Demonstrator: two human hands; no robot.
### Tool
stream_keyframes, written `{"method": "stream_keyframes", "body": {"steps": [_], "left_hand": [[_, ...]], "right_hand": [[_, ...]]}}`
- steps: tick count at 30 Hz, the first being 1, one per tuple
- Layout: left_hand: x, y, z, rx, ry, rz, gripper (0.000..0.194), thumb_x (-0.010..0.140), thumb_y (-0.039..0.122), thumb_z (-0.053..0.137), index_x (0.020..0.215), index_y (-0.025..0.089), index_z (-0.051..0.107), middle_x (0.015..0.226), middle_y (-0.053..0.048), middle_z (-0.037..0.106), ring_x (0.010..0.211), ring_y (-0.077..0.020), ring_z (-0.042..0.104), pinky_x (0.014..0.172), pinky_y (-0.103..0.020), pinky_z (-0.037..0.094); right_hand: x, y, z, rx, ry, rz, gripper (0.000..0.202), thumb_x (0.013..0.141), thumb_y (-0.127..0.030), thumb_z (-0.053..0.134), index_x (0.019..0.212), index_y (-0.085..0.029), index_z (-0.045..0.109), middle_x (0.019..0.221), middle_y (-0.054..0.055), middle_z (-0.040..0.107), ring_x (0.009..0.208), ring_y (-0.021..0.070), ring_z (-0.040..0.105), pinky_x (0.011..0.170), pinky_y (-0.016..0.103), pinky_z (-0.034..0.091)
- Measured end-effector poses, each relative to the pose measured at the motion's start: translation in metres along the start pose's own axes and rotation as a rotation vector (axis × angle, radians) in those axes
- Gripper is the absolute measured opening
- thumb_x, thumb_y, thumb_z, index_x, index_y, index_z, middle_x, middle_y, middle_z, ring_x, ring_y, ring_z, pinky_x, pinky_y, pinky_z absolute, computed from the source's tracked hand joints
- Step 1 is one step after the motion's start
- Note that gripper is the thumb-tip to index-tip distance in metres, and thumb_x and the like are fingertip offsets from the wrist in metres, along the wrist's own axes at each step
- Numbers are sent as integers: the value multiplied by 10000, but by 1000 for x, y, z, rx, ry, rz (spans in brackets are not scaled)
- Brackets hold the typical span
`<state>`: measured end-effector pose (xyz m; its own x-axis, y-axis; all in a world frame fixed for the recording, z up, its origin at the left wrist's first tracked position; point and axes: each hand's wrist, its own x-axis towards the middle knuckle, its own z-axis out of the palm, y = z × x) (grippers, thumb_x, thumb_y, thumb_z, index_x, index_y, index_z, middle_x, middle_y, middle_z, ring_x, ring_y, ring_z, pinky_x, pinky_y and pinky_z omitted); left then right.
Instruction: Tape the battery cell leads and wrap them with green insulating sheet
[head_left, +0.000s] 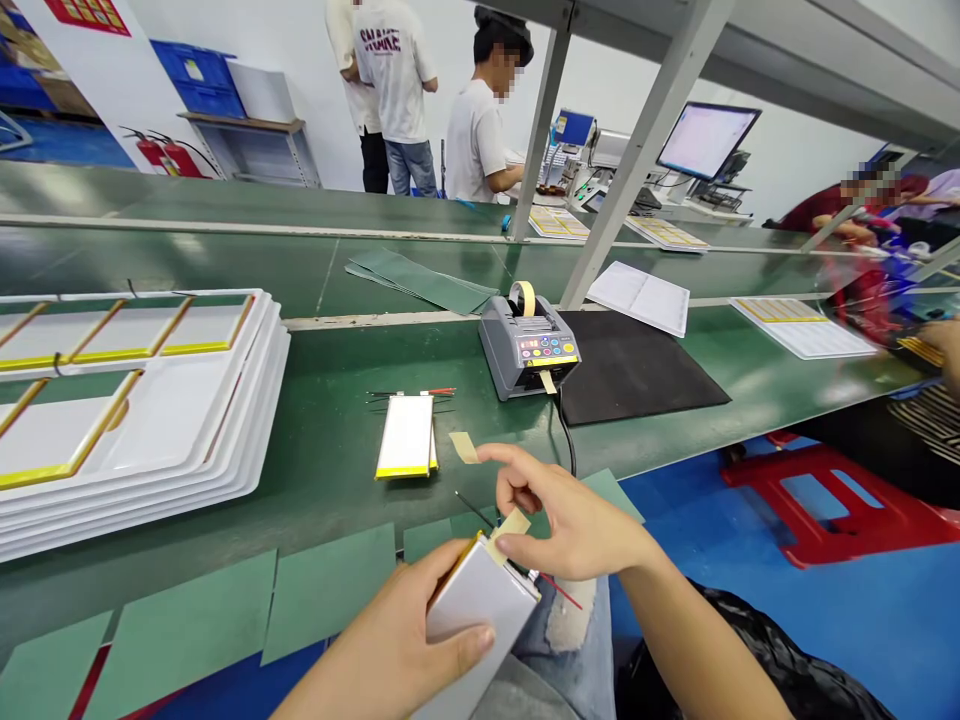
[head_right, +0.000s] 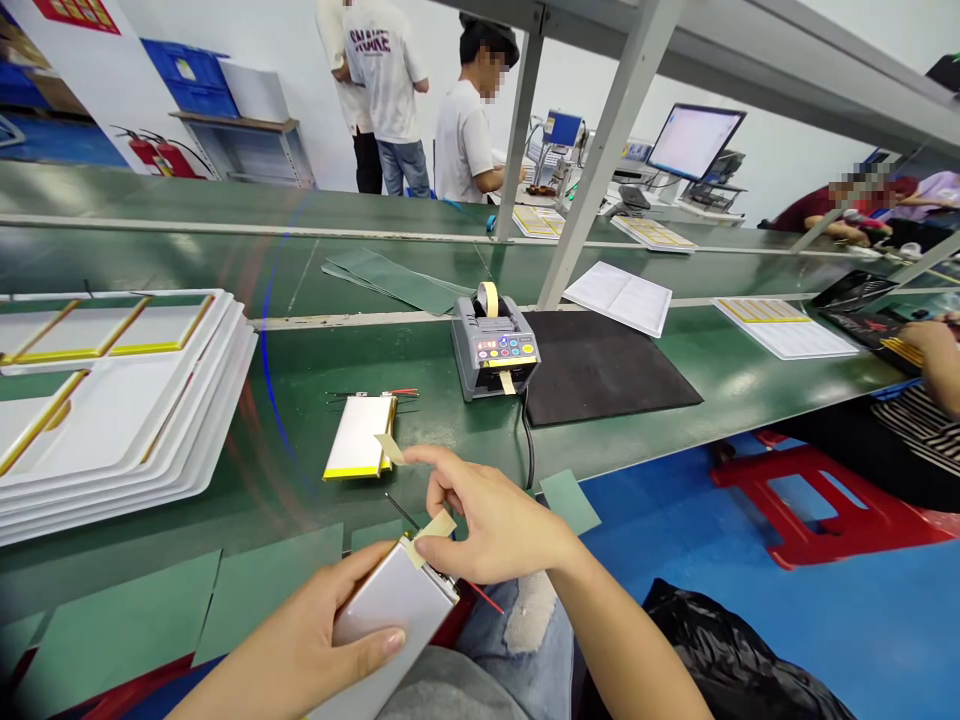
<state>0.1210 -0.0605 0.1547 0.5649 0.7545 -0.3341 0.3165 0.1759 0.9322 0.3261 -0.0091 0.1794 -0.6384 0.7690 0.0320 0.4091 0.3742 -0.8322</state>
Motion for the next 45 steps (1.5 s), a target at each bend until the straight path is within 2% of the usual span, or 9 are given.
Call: {"method": "stream_keyframes", "body": {"steps": [13, 24, 29, 32, 34, 36, 39, 42, 45], "left_hand": [[0, 1, 3, 20, 19, -5, 434, 759, 314, 613, 1178, 213, 571, 869, -19, 683, 803, -209, 594, 718, -282, 468], [-3, 8, 4, 126, 33, -36, 477, 765, 269, 587, 1238, 264, 534, 983, -17, 691, 866, -221, 601, 779, -318, 473], [-3, 13, 3, 187, 82, -110, 432, 764, 273, 572, 1197, 264, 565, 936, -7, 705, 866, -234, 614, 773, -322, 475], [-1, 15, 0, 164, 97, -119, 436, 780, 267, 561, 1215, 244, 537, 968, -7, 699, 851, -219, 623, 756, -305, 478], [-1, 14, -4, 130, 108, -110, 469, 791, 262, 562, 1253, 228, 493, 1015, -12, 688, 859, -203, 626, 762, -288, 474], [-1, 12, -8, 94, 112, -93, 487, 796, 265, 574, 1269, 220, 468, 1054, -13, 675, 878, -191, 624, 779, -273, 469], [-2, 12, -12, 46, 77, -83, 455, 807, 266, 576, 1250, 233, 478, 1050, 3, 669, 911, -185, 617, 795, -261, 466], [-2, 13, -13, 51, 29, -102, 411, 807, 261, 580, 1211, 237, 509, 985, 19, 670, 910, -189, 613, 786, -261, 470], [-1, 15, -12, 65, 4, -107, 390, 805, 263, 583, 1190, 235, 524, 934, 23, 667, 908, -196, 607, 779, -268, 469]], "right_hand": [[-2, 2, -2, 33, 21, -27, 656, 738, -158, 601, 1310, -296, 313, 770, -58, 456, 621, 108, 377, 589, 243, 330], [2, -1, -4, -136, -30, 62, 785, 684, -240, 668, 1354, -324, 268, 775, -62, 493, 703, 128, 452, 655, 259, 361], [2, 1, -5, -145, -55, 130, 936, 664, -282, 695, 1417, -317, 140, 897, -26, 536, 754, 149, 486, 712, 300, 399], [-3, 7, -6, -66, 39, 87, 976, 654, -273, 727, 1419, -314, 124, 998, 6, 529, 782, 152, 488, 753, 319, 410], [-8, 10, -11, 60, 172, 11, 869, 690, -268, 713, 1388, -292, 196, 1040, 25, 524, 829, 155, 484, 782, 317, 408], [-14, 13, -17, 171, 248, -41, 549, 757, -278, 661, 1239, -244, 398, 928, 13, 534, 779, 139, 470, 728, 283, 401], [-18, 14, -25, 145, 94, -35, 131, 807, -298, 604, 807, -192, 527, 673, -41, 428, 604, 98, 374, 564, 231, 324], [-16, 12, -27, -10, -126, -49, 221, 778, -297, 622, 675, -188, 460, 612, -63, 345, 565, 83, 330, 530, 222, 278], [-11, 9, -24, -155, -225, -70, 253, 744, -302, 636, 674, -197, 417, 601, -73, 350, 566, 79, 348, 547, 222, 275]]}}
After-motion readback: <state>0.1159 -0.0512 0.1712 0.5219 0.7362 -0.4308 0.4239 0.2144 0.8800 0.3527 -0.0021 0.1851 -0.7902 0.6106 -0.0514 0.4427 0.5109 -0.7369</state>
